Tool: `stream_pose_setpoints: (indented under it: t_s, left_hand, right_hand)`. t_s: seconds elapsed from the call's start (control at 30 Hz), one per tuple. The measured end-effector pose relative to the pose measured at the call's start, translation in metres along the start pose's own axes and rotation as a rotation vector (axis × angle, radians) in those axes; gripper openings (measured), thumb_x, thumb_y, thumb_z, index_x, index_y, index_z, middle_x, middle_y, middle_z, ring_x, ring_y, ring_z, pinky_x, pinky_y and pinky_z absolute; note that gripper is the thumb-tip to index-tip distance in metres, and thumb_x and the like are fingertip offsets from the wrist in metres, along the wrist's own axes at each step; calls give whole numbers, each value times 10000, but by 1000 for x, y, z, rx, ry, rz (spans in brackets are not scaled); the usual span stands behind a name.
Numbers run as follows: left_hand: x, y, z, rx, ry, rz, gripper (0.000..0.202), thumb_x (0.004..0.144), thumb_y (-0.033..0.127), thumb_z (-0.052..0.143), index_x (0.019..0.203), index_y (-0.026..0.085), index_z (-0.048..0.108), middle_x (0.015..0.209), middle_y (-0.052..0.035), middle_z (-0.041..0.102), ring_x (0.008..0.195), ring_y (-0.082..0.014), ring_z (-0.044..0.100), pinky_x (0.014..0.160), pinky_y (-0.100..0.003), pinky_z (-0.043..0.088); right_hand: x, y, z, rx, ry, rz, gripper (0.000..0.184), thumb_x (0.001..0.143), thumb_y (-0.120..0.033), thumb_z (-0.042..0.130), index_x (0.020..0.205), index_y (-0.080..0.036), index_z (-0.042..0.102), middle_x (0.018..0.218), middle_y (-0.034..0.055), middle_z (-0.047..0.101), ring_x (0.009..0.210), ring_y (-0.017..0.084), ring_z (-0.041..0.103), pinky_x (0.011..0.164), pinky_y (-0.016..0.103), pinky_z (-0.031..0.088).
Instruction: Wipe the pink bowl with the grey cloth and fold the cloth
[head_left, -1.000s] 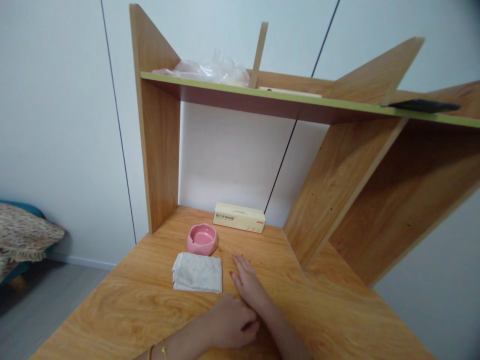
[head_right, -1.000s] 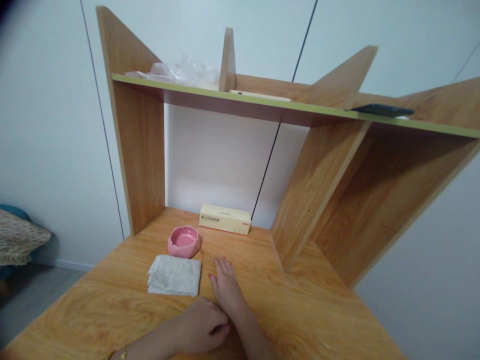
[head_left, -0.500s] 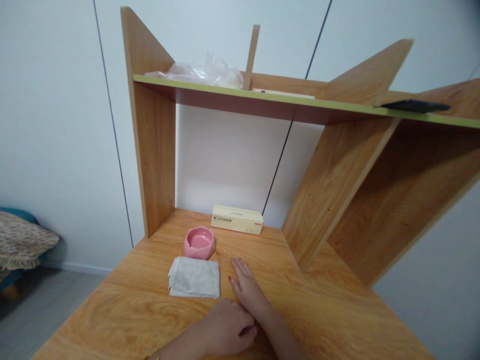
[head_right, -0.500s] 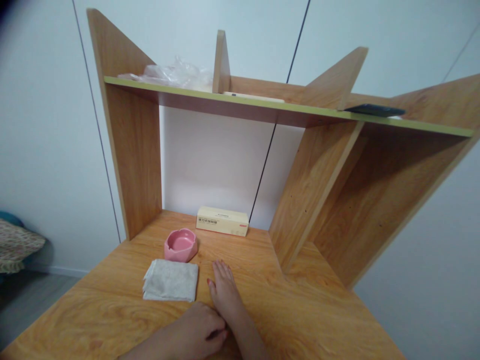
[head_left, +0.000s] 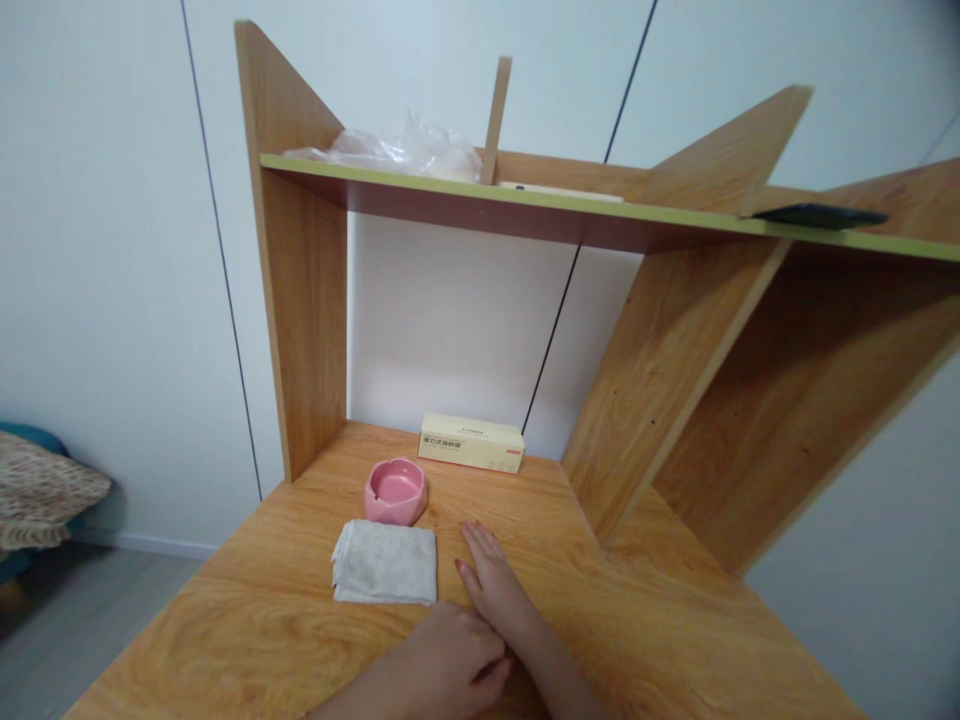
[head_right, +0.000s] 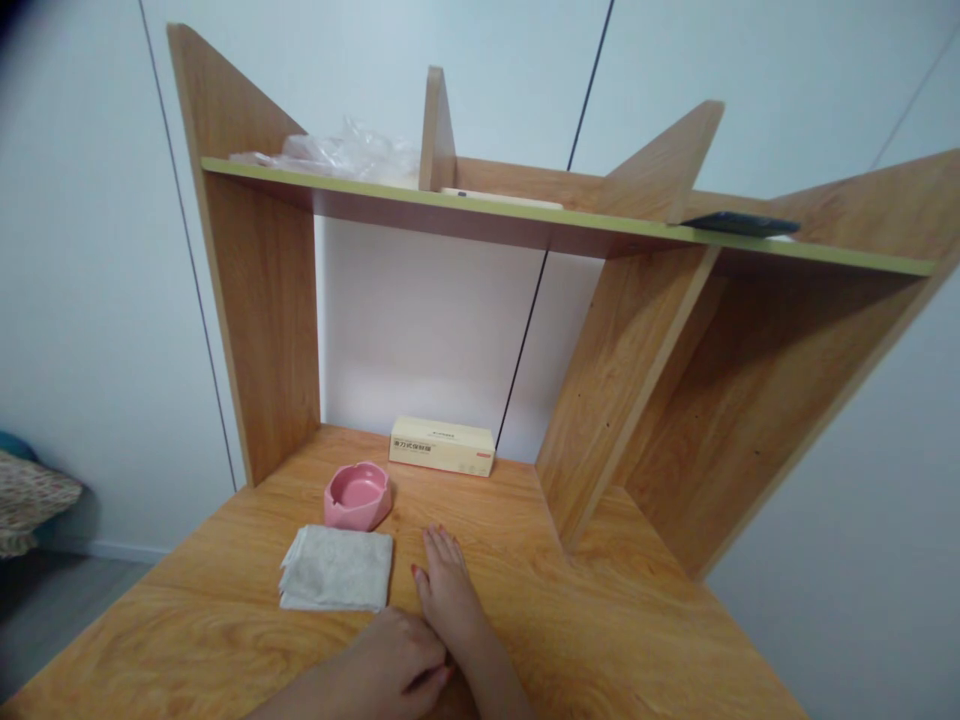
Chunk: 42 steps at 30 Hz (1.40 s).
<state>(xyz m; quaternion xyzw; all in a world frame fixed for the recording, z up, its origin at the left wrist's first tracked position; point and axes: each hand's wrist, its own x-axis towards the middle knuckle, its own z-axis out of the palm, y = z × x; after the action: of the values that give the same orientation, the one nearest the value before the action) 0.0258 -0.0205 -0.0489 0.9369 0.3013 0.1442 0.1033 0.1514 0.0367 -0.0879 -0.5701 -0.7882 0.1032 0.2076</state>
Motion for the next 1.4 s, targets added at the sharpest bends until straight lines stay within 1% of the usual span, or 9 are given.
stream_pose_setpoints:
  t_s: [0.17,0.37,0.57,0.73,0.87,1.0,1.17,1.27,1.4]
  left_hand:
    - [1,2,-4,76,27,41,117,791,191,492,772,175,606,774,-13,672,658,-148,592,624,-228,427]
    - [4,-3,1,179,27,35,120,783,213,503,735,161,600,736,-33,664,669,-178,592,647,-271,446]
    - [4,-7,1,58,28,-18,130,796,180,471,784,172,600,792,-22,671,710,-165,597,684,-258,451]
    - [4,-7,-4,17,-17,-57,155,797,174,464,764,171,615,748,-24,672,668,-159,599,649,-240,447]
    - [4,-6,-6,10,-44,-38,158,794,168,462,794,172,620,769,-24,678,684,-160,606,657,-238,451]
    - [6,-8,-1,26,-45,-43,149,790,177,471,798,173,620,796,-23,682,693,-169,612,660,-248,459]
    - [7,-12,10,67,-29,-55,148,780,174,483,774,171,631,769,-26,682,681,-169,611,654,-245,459]
    - [8,-14,14,69,-19,-40,142,780,175,484,770,175,625,760,-24,679,674,-164,606,650,-241,455]
    - [8,-16,16,91,-39,-33,119,768,197,507,743,173,621,726,-28,670,657,-169,604,634,-242,452]
  right_hand:
    - [1,0,-1,15,-19,11,504,816,-247,343,1282,-66,411,1344,118,392,1280,203,274,1062,382,222]
    - [2,5,3,9,-10,-11,498,821,-237,324,1272,-48,419,1328,130,415,1269,205,297,1061,378,230]
    - [2,8,5,2,9,-24,480,831,-249,327,1278,-105,424,1325,103,426,1258,199,320,1063,392,227]
    - [1,2,-2,-10,-27,-1,488,838,-240,310,1286,-71,406,1341,110,399,1271,199,295,1068,379,221]
    - [0,-2,-6,-28,-56,14,489,838,-228,310,1284,-47,403,1351,115,379,1276,204,282,1069,371,223]
    - [1,-1,-6,-59,-71,19,489,836,-218,315,1291,-56,394,1357,103,371,1276,197,282,1069,356,221]
    - [1,0,-4,-78,-67,15,487,834,-212,309,1284,-49,401,1350,110,380,1270,200,295,1064,364,231]
    - [1,2,-3,-60,-57,12,485,833,-215,313,1283,-61,407,1349,105,384,1271,198,293,1065,365,228]
    - [1,3,-1,-12,-34,15,484,827,-216,322,1279,-71,417,1343,108,393,1275,201,285,1065,381,227]
